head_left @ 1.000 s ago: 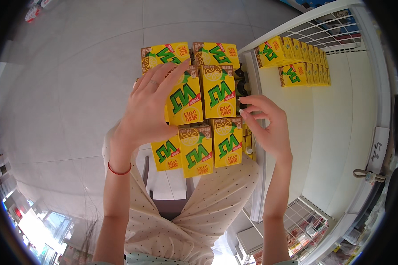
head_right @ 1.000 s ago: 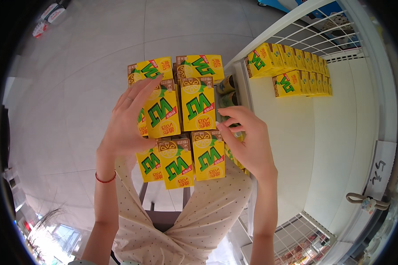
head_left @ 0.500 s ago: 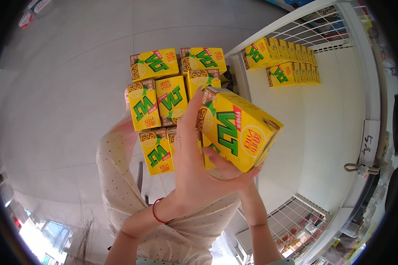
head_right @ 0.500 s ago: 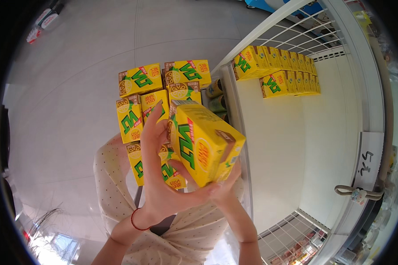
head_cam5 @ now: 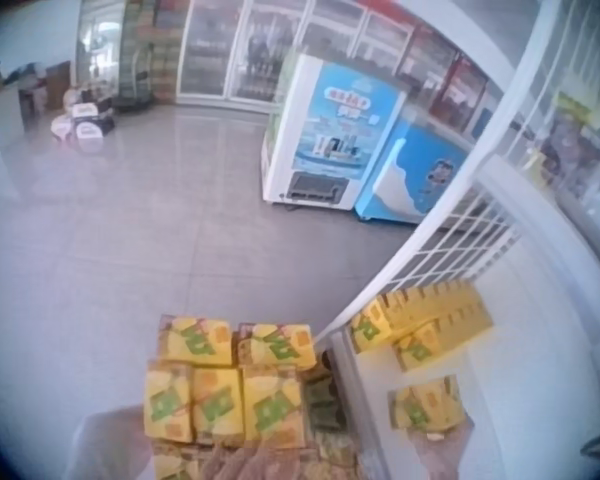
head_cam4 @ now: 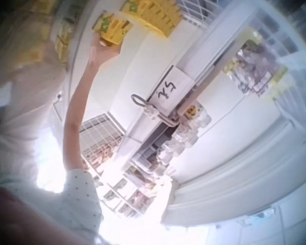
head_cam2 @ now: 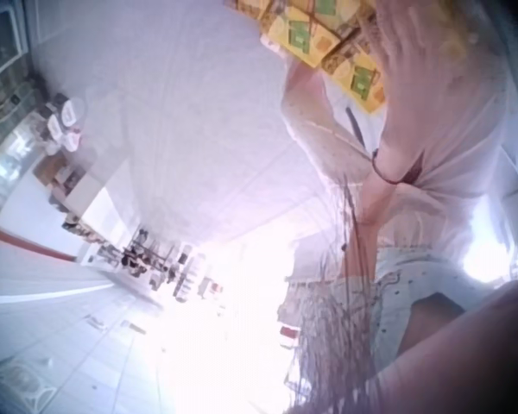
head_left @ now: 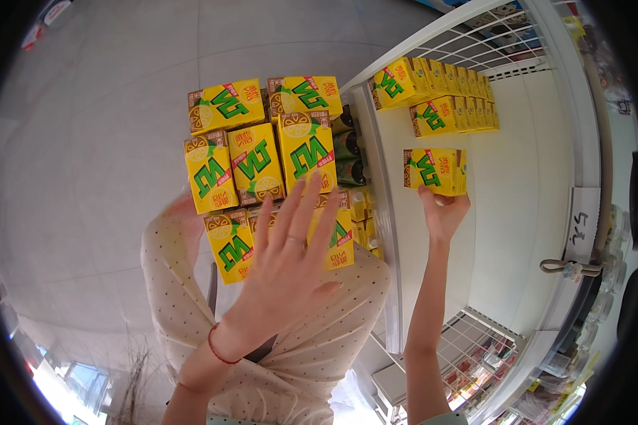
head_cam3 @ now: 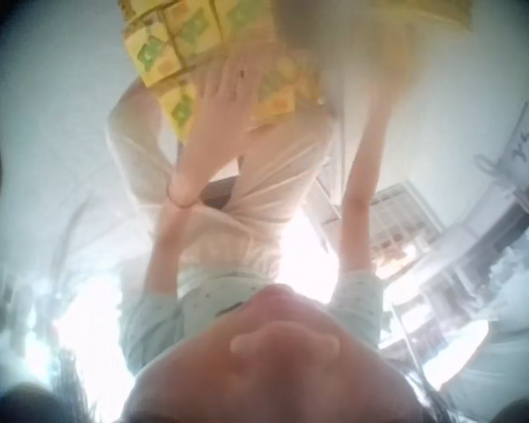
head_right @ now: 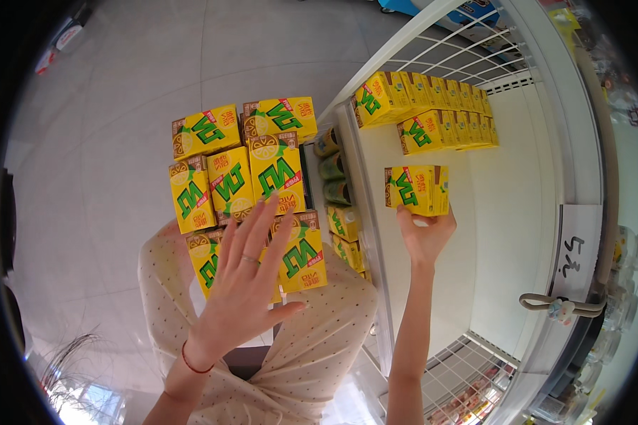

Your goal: The person sits on the floor and arranges yellow and green juice boxes onto a low shelf. They pick up boxes from a stack on their lap and place them one by one into neat rows on the shelf.

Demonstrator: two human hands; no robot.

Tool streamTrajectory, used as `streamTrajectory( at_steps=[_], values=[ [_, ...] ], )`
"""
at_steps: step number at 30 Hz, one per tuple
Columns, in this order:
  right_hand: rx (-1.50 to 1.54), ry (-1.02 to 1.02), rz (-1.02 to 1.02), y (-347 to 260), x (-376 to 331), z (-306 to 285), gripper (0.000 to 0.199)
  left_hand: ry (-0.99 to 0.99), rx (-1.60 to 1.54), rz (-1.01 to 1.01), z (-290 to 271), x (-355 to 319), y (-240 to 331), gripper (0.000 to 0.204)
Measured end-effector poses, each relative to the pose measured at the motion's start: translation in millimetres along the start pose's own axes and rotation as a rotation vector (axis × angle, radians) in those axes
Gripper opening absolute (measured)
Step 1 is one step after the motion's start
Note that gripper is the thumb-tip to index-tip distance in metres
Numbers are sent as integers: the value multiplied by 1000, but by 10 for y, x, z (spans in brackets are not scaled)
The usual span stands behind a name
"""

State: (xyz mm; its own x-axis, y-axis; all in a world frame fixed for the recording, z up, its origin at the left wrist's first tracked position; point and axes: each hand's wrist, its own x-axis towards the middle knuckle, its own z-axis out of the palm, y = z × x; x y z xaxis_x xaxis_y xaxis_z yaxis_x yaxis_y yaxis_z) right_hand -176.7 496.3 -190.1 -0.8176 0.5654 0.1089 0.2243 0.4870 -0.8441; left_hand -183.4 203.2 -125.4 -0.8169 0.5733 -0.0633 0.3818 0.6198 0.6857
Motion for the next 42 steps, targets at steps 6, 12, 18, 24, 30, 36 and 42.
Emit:
streamTrajectory(
  at_steps=[6,12,18,24,30,36,42],
  values=[
    [-41,-53,-8,304,431,132,26,-127,60,-11,37,-280,-392,122],
    [-273,-95,-7,252,512,246,30,-53,142,-41,88,-278,-347,108],
    [-168,-152,35,310,660,302,29,-41,104,-9,121,-279,-381,107],
    [-50,-219,85,571,907,358,28,-65,136,-19,131,-270,-367,107],
    [-221,-159,71,479,929,362,35,23,145,-2,142,-268,-400,97],
    [-496,-19,161,117,706,342,37,55,44,28,108,-224,-449,98],
    [107,-183,-15,-313,-194,175,11,167,-307,-101,-226,-282,-287,112]
  ],
)
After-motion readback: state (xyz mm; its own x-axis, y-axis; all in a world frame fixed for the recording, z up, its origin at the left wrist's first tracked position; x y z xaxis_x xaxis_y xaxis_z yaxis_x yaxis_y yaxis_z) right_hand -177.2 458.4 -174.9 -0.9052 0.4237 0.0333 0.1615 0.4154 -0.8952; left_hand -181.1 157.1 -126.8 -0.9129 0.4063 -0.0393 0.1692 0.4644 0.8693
